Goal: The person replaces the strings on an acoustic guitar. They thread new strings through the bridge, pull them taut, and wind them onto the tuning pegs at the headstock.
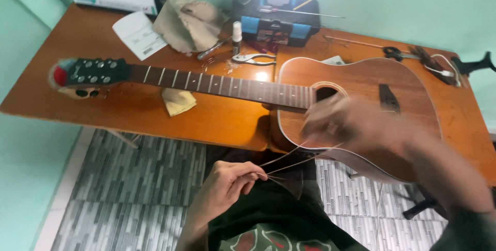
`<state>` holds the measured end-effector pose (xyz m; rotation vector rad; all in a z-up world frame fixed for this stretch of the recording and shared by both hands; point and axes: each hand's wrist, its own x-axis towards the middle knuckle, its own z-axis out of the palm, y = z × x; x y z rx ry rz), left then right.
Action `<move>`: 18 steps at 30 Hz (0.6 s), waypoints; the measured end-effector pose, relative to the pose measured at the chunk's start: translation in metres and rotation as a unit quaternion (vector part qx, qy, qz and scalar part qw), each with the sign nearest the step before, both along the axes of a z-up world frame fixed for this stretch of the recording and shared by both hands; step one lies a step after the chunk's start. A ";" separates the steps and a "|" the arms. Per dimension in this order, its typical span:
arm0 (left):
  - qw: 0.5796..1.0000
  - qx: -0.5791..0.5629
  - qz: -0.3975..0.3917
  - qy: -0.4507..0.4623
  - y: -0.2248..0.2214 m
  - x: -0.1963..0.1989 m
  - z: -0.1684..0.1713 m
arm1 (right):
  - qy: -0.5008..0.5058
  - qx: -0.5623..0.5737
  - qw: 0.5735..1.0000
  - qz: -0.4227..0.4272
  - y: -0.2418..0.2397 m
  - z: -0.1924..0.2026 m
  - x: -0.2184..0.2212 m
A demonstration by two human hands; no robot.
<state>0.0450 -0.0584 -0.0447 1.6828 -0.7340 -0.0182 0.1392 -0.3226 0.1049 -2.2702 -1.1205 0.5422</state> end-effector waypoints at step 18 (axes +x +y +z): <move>0.999 -0.032 0.018 0.039 -0.009 -0.001 0.004 | -0.328 0.057 0.912 -0.238 -0.063 -0.159 0.375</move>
